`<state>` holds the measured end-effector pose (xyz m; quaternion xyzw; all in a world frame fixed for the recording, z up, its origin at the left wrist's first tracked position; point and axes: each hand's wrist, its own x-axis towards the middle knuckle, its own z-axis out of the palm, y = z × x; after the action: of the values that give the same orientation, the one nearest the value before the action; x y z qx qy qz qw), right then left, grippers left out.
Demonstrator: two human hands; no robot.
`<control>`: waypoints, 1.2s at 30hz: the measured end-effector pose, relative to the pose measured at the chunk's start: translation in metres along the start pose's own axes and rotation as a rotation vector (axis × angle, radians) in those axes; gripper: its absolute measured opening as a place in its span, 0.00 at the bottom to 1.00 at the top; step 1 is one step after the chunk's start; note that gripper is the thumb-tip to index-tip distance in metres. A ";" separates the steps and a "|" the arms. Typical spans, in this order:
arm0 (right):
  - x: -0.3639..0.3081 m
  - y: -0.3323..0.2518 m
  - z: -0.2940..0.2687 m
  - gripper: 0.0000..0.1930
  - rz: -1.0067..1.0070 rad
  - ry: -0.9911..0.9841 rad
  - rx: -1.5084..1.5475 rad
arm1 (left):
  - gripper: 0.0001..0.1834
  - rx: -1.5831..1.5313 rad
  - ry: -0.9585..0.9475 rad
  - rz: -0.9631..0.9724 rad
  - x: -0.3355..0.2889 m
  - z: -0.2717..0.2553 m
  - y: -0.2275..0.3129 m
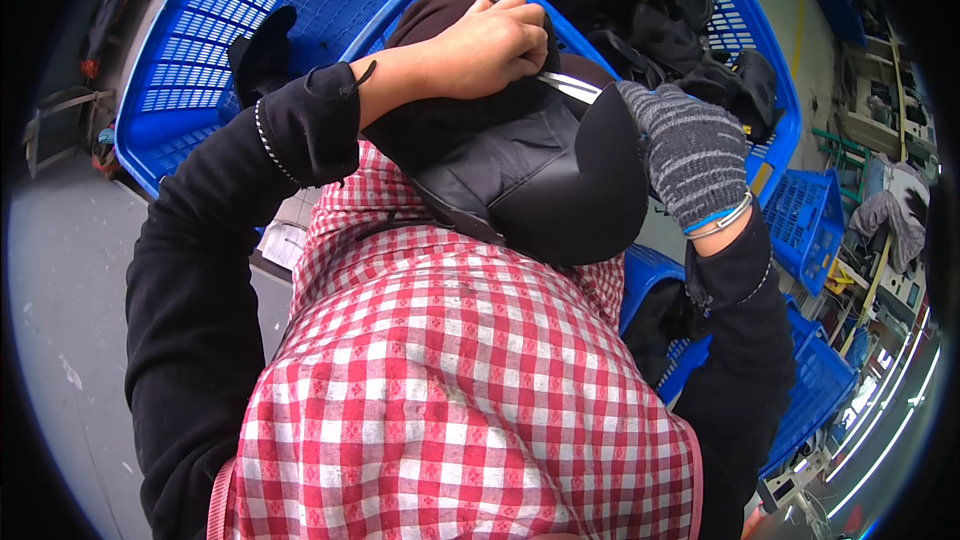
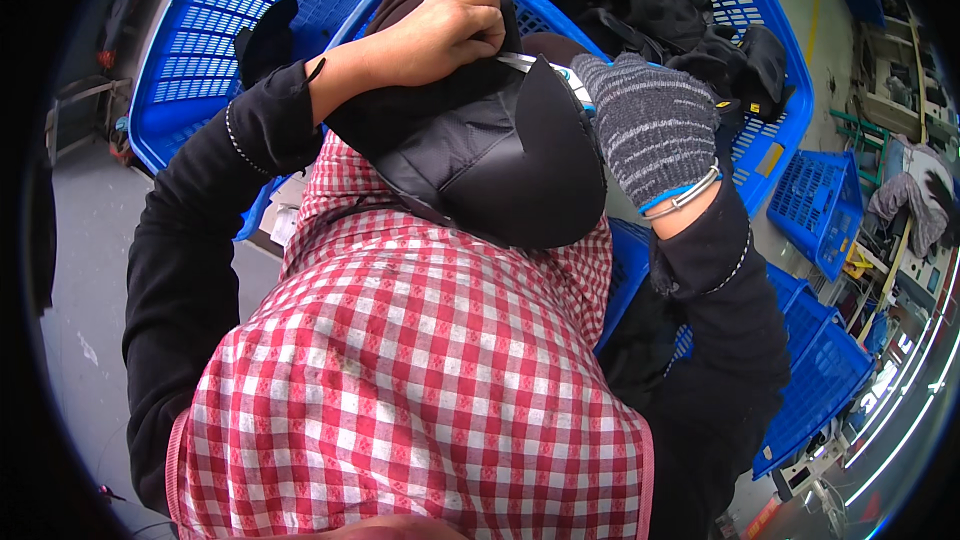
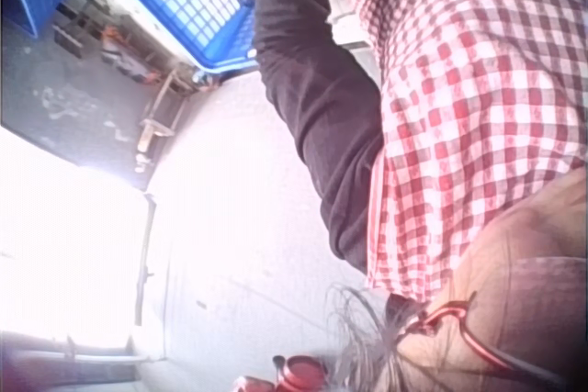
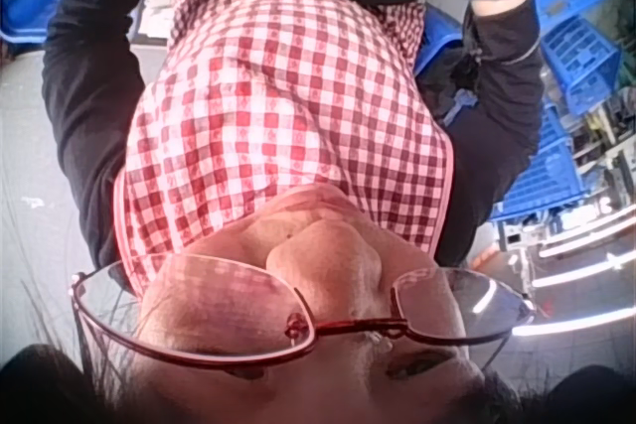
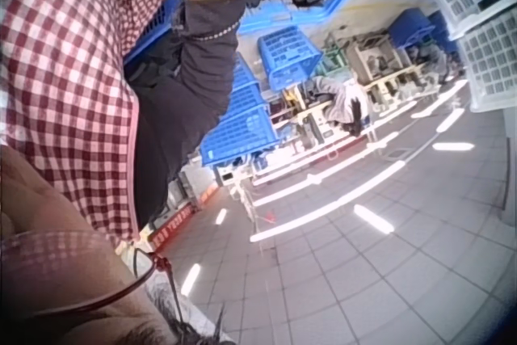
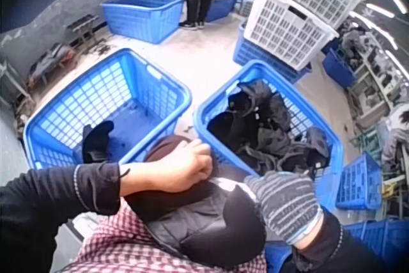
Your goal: The person picks up black fabric pieces from a blue basket and uses scissors to trim edges and remove excess material. The person repeatedly repositions the fabric and cuts along seams, then places the trimmed pieces back into the basket.
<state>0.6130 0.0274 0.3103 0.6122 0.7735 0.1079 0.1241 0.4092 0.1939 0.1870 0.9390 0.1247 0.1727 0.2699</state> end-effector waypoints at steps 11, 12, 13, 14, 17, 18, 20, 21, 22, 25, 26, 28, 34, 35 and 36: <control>-0.009 0.006 0.014 0.15 0.007 -0.069 0.112 | 0.05 0.003 0.009 0.014 0.004 0.002 0.002; -0.009 0.005 0.015 0.16 0.011 -0.089 0.100 | 0.05 -0.064 0.037 0.001 0.005 0.000 0.001; -0.010 0.004 0.016 0.16 0.021 -0.114 0.082 | 0.05 -0.137 0.058 -0.002 0.006 -0.003 -0.001; -0.010 0.003 0.017 0.16 0.025 -0.101 0.124 | 0.05 -0.207 0.052 -0.020 0.006 -0.006 -0.003; -0.014 0.006 0.021 0.19 0.042 -0.074 0.261 | 0.12 -0.588 0.076 -0.317 0.002 -0.015 -0.011; -0.016 0.008 0.024 0.20 0.102 -0.090 0.353 | 0.15 -0.789 0.140 -0.485 -0.002 -0.015 -0.012; -0.024 0.013 0.033 0.21 0.183 -0.044 0.525 | 0.23 -0.683 0.194 -0.387 -0.010 -0.014 -0.015; -0.031 0.014 0.039 0.21 0.232 -0.043 0.592 | 0.24 -0.661 0.207 -0.390 -0.014 -0.013 -0.016; -0.035 0.010 0.050 0.19 0.311 0.067 0.935 | 0.25 -0.638 0.155 -0.445 -0.018 -0.010 -0.016; -0.059 -0.006 0.082 0.17 0.788 -0.205 1.438 | 0.24 -0.580 0.032 -0.460 -0.023 -0.012 -0.020; -0.072 -0.016 0.091 0.16 0.775 -0.159 1.494 | 0.24 -0.639 0.056 -0.457 -0.023 -0.015 -0.021; -0.085 -0.040 0.113 0.16 0.459 0.137 1.118 | 0.21 -0.503 0.306 -0.357 -0.026 -0.024 -0.020; -0.109 -0.090 0.130 0.20 0.907 -0.067 1.948 | 0.14 -0.536 0.689 -0.322 -0.049 -0.053 0.000; -0.106 -0.093 0.131 0.18 0.898 -0.057 1.931 | 0.13 -0.499 0.708 -0.324 -0.050 -0.053 0.005; -0.102 -0.094 0.132 0.17 0.978 -0.028 1.943 | 0.12 -0.462 0.727 -0.325 -0.051 -0.052 0.009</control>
<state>0.5913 -0.0915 0.1617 0.6917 0.1993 -0.5192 -0.4607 0.3439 0.1935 0.2203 0.7010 0.3153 0.4697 0.4344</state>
